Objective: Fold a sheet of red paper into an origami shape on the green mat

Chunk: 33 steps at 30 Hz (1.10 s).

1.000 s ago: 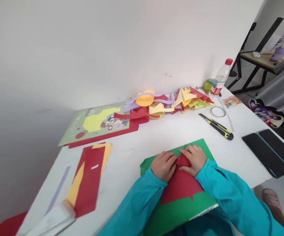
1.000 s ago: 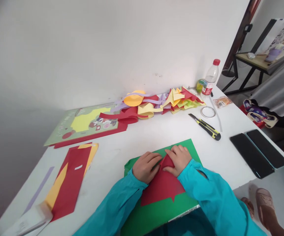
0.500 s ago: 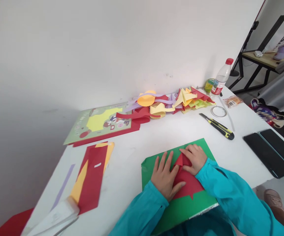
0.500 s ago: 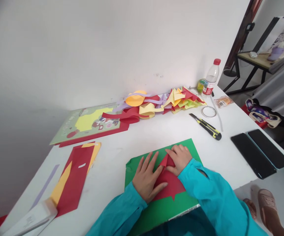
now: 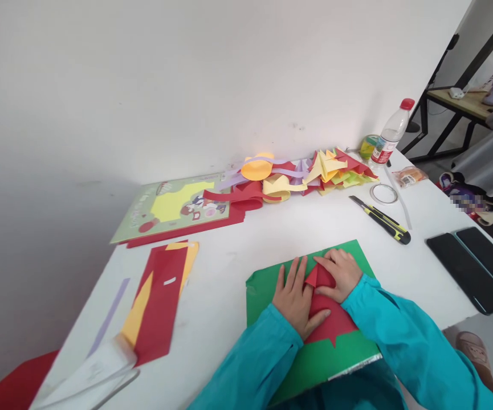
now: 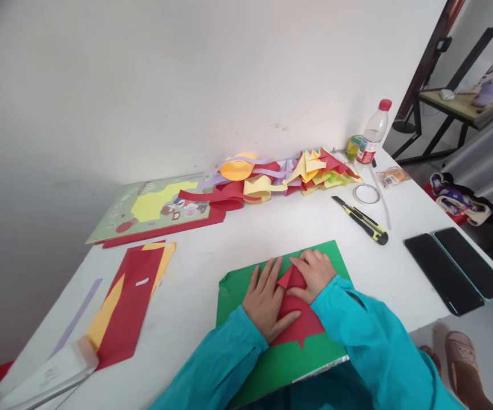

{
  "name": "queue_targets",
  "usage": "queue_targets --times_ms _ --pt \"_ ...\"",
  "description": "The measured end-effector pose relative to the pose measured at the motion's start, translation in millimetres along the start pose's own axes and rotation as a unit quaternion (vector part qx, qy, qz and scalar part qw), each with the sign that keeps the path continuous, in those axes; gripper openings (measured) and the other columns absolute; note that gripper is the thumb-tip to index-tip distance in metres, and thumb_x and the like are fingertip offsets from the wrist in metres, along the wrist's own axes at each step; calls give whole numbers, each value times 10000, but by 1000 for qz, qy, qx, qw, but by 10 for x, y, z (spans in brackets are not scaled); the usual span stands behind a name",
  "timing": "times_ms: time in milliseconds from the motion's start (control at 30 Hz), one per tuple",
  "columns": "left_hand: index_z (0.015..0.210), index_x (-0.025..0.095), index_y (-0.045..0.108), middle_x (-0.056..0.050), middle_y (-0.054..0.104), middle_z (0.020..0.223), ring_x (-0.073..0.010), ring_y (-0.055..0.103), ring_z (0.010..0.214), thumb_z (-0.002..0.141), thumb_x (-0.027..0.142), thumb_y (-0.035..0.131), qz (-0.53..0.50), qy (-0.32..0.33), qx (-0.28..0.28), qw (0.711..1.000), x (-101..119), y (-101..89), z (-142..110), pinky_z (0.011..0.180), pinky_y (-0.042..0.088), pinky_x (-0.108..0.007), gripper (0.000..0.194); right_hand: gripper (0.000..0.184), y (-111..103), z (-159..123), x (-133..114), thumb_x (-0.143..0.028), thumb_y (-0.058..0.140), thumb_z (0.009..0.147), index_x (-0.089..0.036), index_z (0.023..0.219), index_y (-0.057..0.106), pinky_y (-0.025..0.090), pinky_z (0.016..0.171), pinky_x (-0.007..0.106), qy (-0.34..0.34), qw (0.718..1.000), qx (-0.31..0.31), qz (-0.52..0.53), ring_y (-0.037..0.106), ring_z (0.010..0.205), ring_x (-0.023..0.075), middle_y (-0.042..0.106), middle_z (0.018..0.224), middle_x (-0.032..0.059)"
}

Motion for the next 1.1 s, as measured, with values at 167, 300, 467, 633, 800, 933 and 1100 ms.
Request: queue_targets --times_ms 167,300,467,633,800,933,1100 --pt "953 99 620 -234 328 1372 -364 234 1294 737 585 459 -9 8 11 1000 29 -44 33 1018 192 -570 556 665 18 -2 10 -559 633 648 -176 1183 533 342 732 384 -8 1000 0 -6 433 858 243 515 982 94" --pt "795 103 626 -248 335 1359 -378 246 1284 741 498 497 -17 10 10 1000 7 -70 61 1002 224 -581 419 682 3 1 5 -561 622 660 -153 1197 519 349 731 386 -7 1000 4 -6 436 859 246 520 973 99" --pt "803 112 621 -233 330 1366 -373 250 1284 754 479 495 -24 3 23 999 -50 -85 48 1002 246 -569 391 698 -9 3 -1 -573 618 657 -148 1200 514 352 737 389 -7 1000 6 -9 438 862 249 525 977 101" --pt "870 103 624 -219 295 1390 -367 225 1296 759 479 502 -29 1 3 1000 -89 -25 30 1015 231 -561 410 696 -17 8 -7 -563 626 655 -139 1196 517 352 740 385 -4 1000 4 -11 438 867 247 528 987 105" --pt "915 79 617 -245 240 1404 -369 188 1309 785 453 490 -34 10 -18 999 -127 16 23 1019 232 -552 416 676 -20 -6 -16 -555 635 655 -149 1186 528 354 732 381 -6 1000 8 -11 439 858 244 530 983 101" --pt "929 83 617 -250 245 1400 -362 187 1312 786 453 489 -38 8 -13 999 -134 2 14 1027 231 -541 416 612 -40 -48 -53 -548 578 719 -174 1200 525 354 740 386 -15 1000 16 -16 437 861 237 524 981 101" --pt "915 108 612 -224 255 1407 -362 216 1303 764 435 523 -42 11 9 999 -135 1 10 1010 269 -554 371 577 -48 -69 -95 -541 542 753 -215 1228 502 356 739 382 -11 999 -1 -35 435 881 236 522 1003 92"
Point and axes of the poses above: each hand's wrist, its own z-axis towards the middle knuckle, its own y-axis out of the palm, x = y × z, the point moved 9 cm from there along z, towards the middle knuckle
